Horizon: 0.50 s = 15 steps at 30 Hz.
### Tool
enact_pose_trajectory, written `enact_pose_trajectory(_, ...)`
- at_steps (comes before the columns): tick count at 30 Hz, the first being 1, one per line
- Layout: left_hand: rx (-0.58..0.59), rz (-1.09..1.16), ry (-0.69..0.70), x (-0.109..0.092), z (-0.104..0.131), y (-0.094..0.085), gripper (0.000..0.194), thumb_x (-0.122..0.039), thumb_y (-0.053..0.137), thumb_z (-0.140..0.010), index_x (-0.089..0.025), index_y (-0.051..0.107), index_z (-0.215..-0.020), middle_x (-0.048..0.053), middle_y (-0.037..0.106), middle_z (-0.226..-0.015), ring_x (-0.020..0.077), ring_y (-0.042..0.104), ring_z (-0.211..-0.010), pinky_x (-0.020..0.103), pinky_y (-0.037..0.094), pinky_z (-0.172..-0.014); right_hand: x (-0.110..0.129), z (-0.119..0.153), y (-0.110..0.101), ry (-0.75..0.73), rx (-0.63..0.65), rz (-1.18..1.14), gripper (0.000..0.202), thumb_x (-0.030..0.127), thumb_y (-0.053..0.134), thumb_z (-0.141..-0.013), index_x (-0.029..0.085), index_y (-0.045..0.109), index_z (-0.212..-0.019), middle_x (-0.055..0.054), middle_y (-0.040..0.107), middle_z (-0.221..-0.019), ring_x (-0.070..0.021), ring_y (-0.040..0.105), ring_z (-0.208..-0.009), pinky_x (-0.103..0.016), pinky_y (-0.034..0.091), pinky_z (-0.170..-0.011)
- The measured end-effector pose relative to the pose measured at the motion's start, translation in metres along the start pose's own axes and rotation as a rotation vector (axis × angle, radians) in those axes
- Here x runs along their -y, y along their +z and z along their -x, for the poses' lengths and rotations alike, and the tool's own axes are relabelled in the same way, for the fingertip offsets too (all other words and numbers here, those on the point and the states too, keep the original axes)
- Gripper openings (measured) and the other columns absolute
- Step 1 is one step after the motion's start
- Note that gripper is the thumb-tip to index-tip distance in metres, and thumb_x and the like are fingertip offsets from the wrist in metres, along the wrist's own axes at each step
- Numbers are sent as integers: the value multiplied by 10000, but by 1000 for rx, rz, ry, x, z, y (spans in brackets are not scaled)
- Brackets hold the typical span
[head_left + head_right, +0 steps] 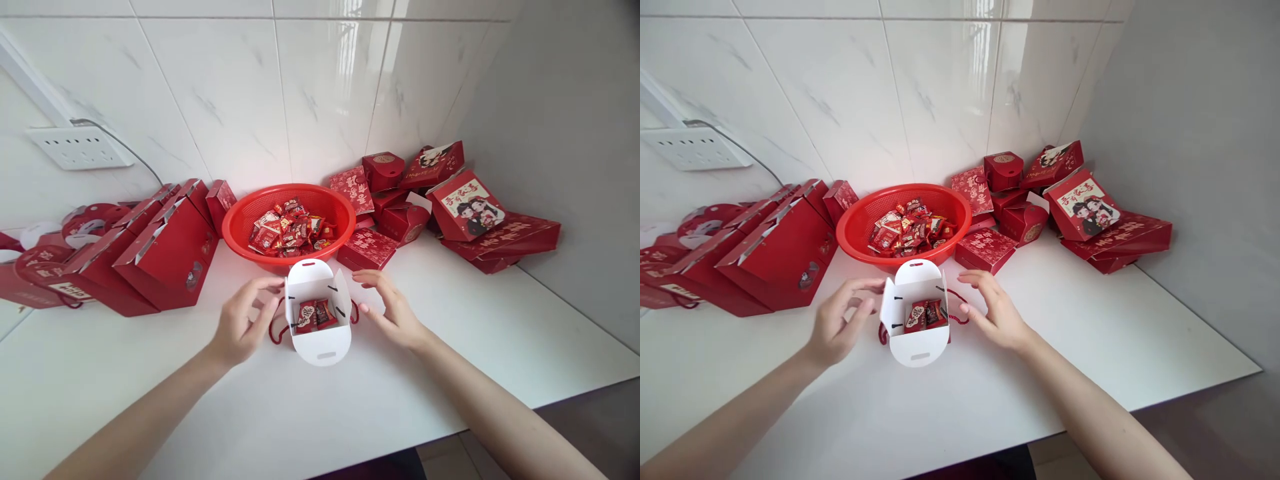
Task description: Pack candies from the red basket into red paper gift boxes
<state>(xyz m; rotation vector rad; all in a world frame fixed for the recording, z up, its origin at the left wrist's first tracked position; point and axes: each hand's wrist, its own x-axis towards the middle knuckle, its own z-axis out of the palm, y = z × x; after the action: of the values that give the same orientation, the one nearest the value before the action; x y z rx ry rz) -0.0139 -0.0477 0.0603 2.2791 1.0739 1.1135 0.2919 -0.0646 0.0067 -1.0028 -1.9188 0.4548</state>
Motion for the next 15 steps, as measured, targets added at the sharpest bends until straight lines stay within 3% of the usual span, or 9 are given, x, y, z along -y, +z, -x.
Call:
enact_pose_trajectory(3, 71, 108, 264, 18, 14, 27, 599, -478, 411, -962, -175, 332, -1473, 182, 365, -1504, 342, 389, -1366, 512, 369, -1095, 7, 0, 3, -160, 176, -26, 758, 522, 590, -886, 240, 254, -1504, -147, 350, -1525, -317, 347, -1391, -513, 327, -1126)
enact_pose_trajectory(6, 188, 70, 332, 29, 20, 42, 764, -607, 336, -949, -154, 186, -1545, 184, 199, -1588, 380, 208, -1454, 571, 212, -1169, 9, -1, 8, -233, 301, -14, 966, 624, 616, -823, 214, 133, -1553, -154, 215, -1595, -335, 234, -1454, -530, 224, -1178)
enact_pose_trajectory(11, 255, 25, 352, 31, 20, 43, 817, -697, 224, -928, -164, 199, -1546, 163, 252, -1577, 380, 188, -1460, 577, 130, -1186, 10, -2, 15, -221, 370, 38, 1113, 627, 709, -742, 211, 84, -1563, -156, 184, -1605, -334, 173, -1475, -528, 153, -1200)
enact_pose_trajectory(15, 258, -20, 376, 29, 19, 41, 767, -675, 268, -935, -169, 286, -1511, 177, 345, -1524, 383, 244, -1434, 585, 186, -1162, 13, -2, 15, -172, 340, 4, 998, 579, 689, -788, 208, 158, -1547, -153, 273, -1570, -324, 205, -1464, -512, 224, -1184)
